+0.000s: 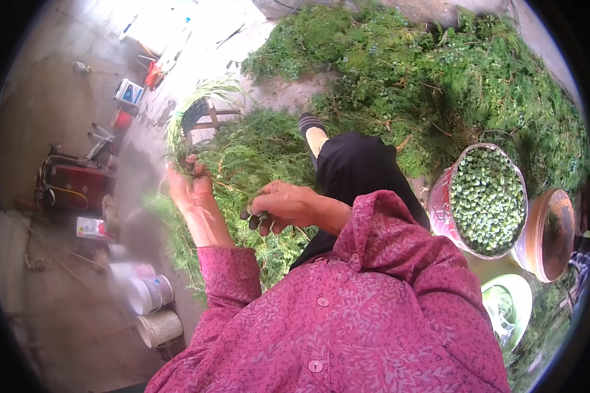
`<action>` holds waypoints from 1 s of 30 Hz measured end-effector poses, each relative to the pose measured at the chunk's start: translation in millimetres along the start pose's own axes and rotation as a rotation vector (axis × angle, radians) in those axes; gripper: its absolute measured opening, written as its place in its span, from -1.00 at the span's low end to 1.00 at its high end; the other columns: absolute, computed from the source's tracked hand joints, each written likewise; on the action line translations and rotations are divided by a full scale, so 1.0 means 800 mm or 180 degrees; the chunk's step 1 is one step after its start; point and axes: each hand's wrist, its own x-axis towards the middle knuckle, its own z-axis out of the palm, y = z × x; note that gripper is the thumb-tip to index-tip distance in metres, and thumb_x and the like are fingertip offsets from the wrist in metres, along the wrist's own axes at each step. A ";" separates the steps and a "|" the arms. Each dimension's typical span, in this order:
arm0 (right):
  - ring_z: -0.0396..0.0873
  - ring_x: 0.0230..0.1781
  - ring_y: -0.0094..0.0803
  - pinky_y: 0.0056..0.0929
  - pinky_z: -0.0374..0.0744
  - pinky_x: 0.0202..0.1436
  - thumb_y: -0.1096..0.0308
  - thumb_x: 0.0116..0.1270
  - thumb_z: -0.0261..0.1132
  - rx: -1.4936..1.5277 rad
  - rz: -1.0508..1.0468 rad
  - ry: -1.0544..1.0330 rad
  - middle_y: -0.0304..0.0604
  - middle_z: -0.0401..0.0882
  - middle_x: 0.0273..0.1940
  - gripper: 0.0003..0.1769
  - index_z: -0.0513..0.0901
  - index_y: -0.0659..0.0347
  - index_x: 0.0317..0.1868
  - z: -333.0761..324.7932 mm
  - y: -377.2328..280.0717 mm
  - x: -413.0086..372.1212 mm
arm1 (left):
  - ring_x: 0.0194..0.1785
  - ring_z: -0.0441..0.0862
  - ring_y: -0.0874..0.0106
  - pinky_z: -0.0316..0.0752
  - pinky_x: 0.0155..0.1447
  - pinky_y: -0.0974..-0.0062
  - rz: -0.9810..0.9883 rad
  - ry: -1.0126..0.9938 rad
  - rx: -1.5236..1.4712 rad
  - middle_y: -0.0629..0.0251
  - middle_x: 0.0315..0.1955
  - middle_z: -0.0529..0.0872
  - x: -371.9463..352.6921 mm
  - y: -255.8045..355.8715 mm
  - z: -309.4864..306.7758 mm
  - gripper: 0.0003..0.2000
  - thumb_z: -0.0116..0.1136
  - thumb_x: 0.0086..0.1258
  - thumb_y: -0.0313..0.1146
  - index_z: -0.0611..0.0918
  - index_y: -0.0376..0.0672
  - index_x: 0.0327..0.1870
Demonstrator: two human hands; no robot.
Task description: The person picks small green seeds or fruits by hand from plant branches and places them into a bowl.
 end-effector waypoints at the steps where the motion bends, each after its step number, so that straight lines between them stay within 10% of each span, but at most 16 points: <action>1: 0.52 -0.59 -0.53 -0.66 0.45 -0.62 0.35 0.19 0.09 -0.0321 -0.0015 -0.0259 -0.17 0.59 -0.38 -0.73 0.58 0.31 -0.18 0.001 -0.001 -0.003 | -0.54 0.36 0.56 0.19 -0.61 0.68 0.0092 0.0024 0.0029 0.27 -0.45 0.43 0.010 0.003 -0.008 -0.74 -0.25 0.44 -0.20 0.35 -0.24 -0.14; 13: 0.49 -0.53 -0.55 -0.68 0.38 -0.63 0.37 0.16 0.27 0.1415 -0.0562 0.0014 -0.28 0.53 -0.43 -0.75 0.45 0.16 -0.16 0.000 0.006 0.017 | -0.54 0.36 0.53 0.20 -0.57 0.66 -0.0141 -0.0147 0.0127 0.27 -0.46 0.43 -0.004 -0.007 -0.011 -0.74 -0.25 0.44 -0.18 0.35 -0.21 -0.15; 30: 0.24 -0.73 -0.70 -0.66 0.18 -0.68 0.29 0.19 0.27 -0.0191 -0.1327 0.0978 -0.38 0.33 -0.70 -0.82 0.49 0.20 -0.34 0.004 0.002 0.012 | -0.56 0.36 0.51 0.25 -0.58 0.64 0.0176 0.0160 0.0620 0.24 -0.51 0.48 -0.048 -0.042 0.026 -0.73 -0.17 0.40 -0.17 0.42 -0.22 -0.19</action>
